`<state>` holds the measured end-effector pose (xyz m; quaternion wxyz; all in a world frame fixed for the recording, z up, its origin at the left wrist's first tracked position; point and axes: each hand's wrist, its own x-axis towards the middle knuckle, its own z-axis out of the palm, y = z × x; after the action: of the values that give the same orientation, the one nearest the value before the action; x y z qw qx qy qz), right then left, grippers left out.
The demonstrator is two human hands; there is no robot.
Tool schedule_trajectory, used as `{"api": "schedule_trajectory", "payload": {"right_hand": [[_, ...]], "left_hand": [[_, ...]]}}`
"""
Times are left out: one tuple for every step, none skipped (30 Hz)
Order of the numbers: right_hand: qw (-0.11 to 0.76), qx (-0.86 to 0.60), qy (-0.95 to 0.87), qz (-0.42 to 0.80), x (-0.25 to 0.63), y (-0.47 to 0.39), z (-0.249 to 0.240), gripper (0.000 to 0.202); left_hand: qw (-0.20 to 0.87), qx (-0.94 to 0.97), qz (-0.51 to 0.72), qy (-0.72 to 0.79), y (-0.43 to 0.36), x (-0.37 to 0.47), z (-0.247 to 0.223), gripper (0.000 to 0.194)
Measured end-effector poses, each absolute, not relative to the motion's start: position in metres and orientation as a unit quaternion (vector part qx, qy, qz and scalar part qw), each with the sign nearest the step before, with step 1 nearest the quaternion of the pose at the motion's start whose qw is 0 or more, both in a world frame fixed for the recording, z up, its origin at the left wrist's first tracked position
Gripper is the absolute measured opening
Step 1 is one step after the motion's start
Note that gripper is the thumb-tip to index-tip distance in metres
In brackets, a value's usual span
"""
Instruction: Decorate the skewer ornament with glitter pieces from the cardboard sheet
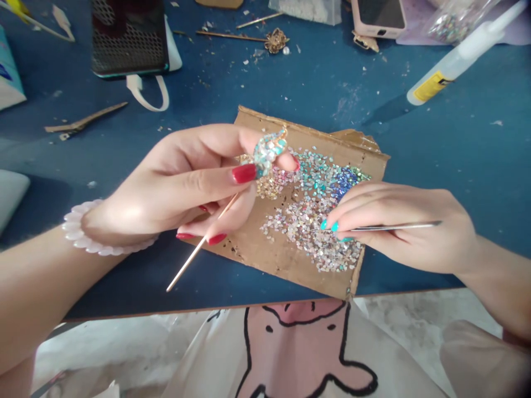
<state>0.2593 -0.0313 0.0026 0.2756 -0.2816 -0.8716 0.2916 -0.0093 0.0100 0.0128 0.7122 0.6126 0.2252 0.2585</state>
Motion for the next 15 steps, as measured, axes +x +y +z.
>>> {"api": "schedule_trajectory", "payload": {"right_hand": [[0.273,-0.281,-0.874,0.287,0.2593,-0.0315,0.0029,0.011],[0.271,-0.281,-0.876,0.282,0.2593,-0.0317,0.0032,0.012],[0.268,-0.282,-0.878,0.279,0.2593,-0.0317,0.0035,0.012],[0.266,-0.282,-0.88,0.275,0.2592,-0.0318,0.0037,0.012],[0.265,-0.282,-0.881,0.272,0.2592,-0.0317,0.0039,0.013],[0.265,-0.283,-0.881,0.271,0.2591,-0.0318,0.004,0.013],[0.264,-0.283,-0.882,0.27,0.259,-0.0318,0.0041,0.013],[0.264,-0.284,-0.881,0.271,0.259,-0.032,0.0041,0.012],[0.264,-0.283,-0.881,0.272,0.259,-0.0322,0.0042,0.012],[0.265,-0.283,-0.881,0.273,0.259,-0.0325,0.0042,0.012],[0.265,-0.283,-0.881,0.273,0.259,-0.0327,0.0042,0.012],[0.265,-0.283,-0.881,0.272,0.259,-0.0329,0.0042,0.013],[0.265,-0.283,-0.881,0.271,0.259,-0.0331,0.0042,0.013],[0.264,-0.283,-0.882,0.269,0.2589,-0.0332,0.0041,0.013],[0.265,-0.284,-0.882,0.268,0.2589,-0.0333,0.004,0.013]], "left_hand": [[0.715,0.611,0.257,0.222,0.0104,-0.009,0.0124,0.035],[0.72,0.606,0.259,0.217,0.0107,-0.0087,0.0119,0.034],[0.725,0.601,0.26,0.214,0.0108,-0.0086,0.0114,0.033],[0.729,0.596,0.26,0.212,0.0108,-0.0086,0.0112,0.032],[0.733,0.59,0.264,0.21,0.0106,-0.0085,0.0111,0.031],[0.734,0.588,0.266,0.21,0.0103,-0.0085,0.0114,0.031],[0.73,0.591,0.266,0.216,0.0098,-0.0084,0.012,0.032],[0.725,0.596,0.266,0.22,0.0093,-0.0083,0.0128,0.033],[0.718,0.603,0.264,0.225,0.0088,-0.0082,0.0136,0.035],[0.712,0.609,0.262,0.231,0.0083,-0.008,0.0144,0.037],[0.708,0.614,0.26,0.235,0.0079,-0.0078,0.0151,0.038],[0.705,0.617,0.259,0.237,0.0076,-0.0076,0.0156,0.039],[0.704,0.618,0.26,0.236,0.0075,-0.0074,0.016,0.04],[0.702,0.62,0.259,0.235,0.0075,-0.0073,0.0161,0.04],[0.701,0.622,0.259,0.234,0.0075,-0.0071,0.0162,0.041]]}}
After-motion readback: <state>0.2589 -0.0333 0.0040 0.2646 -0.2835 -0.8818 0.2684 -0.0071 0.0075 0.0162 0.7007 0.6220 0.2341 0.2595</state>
